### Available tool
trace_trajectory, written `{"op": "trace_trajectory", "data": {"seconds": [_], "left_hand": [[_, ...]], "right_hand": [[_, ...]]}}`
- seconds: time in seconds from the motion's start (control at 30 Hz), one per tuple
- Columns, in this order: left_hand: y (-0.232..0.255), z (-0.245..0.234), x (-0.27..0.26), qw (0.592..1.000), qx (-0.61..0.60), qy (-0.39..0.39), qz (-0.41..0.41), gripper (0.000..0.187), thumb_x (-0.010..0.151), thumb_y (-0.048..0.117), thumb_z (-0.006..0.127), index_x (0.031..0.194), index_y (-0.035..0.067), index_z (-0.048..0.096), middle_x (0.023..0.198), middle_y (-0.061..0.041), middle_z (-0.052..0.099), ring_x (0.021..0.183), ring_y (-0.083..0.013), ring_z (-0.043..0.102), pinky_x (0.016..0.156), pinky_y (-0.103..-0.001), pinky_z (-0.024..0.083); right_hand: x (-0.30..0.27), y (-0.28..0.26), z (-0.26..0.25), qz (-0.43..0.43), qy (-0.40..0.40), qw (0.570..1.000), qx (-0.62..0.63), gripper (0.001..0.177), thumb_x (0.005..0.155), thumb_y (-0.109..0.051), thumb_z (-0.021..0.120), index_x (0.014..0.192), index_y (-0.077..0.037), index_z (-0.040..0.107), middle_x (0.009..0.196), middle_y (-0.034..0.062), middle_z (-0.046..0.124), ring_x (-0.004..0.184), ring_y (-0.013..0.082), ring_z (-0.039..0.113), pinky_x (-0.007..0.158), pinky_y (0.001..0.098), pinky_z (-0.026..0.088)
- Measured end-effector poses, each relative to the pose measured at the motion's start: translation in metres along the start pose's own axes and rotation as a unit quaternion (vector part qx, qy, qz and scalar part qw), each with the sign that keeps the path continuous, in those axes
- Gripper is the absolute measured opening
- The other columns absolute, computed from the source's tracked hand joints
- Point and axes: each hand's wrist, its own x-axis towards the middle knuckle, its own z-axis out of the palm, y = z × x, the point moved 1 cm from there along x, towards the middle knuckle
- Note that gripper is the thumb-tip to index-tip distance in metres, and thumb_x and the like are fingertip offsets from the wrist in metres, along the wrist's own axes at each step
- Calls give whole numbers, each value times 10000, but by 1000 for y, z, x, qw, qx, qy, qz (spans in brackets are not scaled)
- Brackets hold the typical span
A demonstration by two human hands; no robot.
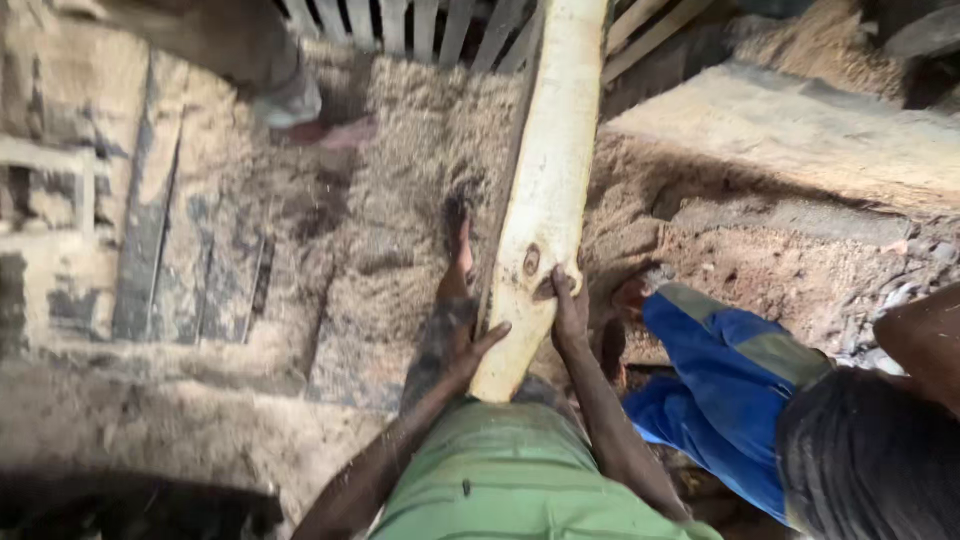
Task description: The person manipulates logs and wooden planks near a woodworking machine, assisting other workers to position and feed the wood through the equipment.
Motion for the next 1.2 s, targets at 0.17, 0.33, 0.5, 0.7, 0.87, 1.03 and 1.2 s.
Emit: {"op": "trace_trajectory", "data": {"seconds": [0.17, 0.33, 0.5, 0.7, 0.87, 1.03, 1.2], "left_hand": [[-12, -6, 26, 996, 64, 26, 58, 725, 848, 466, 769, 1388, 13, 596, 1279, -175, 694, 1152, -254, 665, 999, -367, 507], [16, 0, 63, 990, 9, 38, 136, 676, 864, 448, 801, 1328, -9, 618, 1229, -139, 719, 1105, -217, 689, 954, -344, 526], [69, 4, 101, 995, 73, 59, 27, 605, 849, 438, 769, 1252, -8, 705, 1059, -159, 790, 944, -237, 750, 856, -349, 568], [139, 22, 151, 996, 27, 51, 73, 623, 859, 417, 771, 1296, -13, 661, 1087, -136, 756, 966, -222, 711, 874, -351, 553], [180, 26, 196, 994, 50, 52, 78, 631, 882, 429, 759, 1307, -22, 641, 1125, -126, 745, 1004, -209, 699, 897, -344, 535], [210, 33, 245, 997, 28, 36, 61, 721, 827, 525, 755, 1245, -59, 689, 1038, -183, 762, 924, -243, 708, 825, -376, 549], [245, 35, 303, 990, 115, 62, 44, 759, 836, 572, 775, 1239, -65, 689, 1054, -201, 733, 935, -268, 684, 822, -403, 528]], "right_hand": [[22, -33, 22, -11, 34, 999, -17, 558, 964, -439, 681, 1310, -18, 563, 1085, 83, 695, 972, 161, 686, 841, 312, 579], [52, -72, 44, -2, 49, 998, -39, 656, 954, -429, 685, 1413, 2, 498, 1132, 101, 684, 990, 176, 675, 843, 325, 570], [100, -108, 62, -33, 2, 999, -22, 620, 1011, -388, 662, 1453, 22, 516, 1144, 96, 686, 1015, 162, 650, 873, 311, 549], [186, -124, 66, -5, 22, 999, -43, 505, 1041, -379, 646, 1321, 40, 607, 1099, 96, 689, 976, 161, 654, 859, 312, 548], [242, -142, 75, -28, -4, 1000, -2, 453, 1118, -350, 692, 1225, 84, 617, 941, 163, 628, 822, 226, 606, 753, 358, 517], [285, -187, 104, -28, 40, 999, 14, 440, 978, -345, 655, 1301, -62, 555, 1077, 27, 714, 944, 104, 680, 795, 260, 580], [347, -192, 94, -58, 14, 998, 3, 446, 1107, -320, 689, 1295, 71, 589, 959, 139, 647, 823, 201, 613, 716, 322, 537]]}}
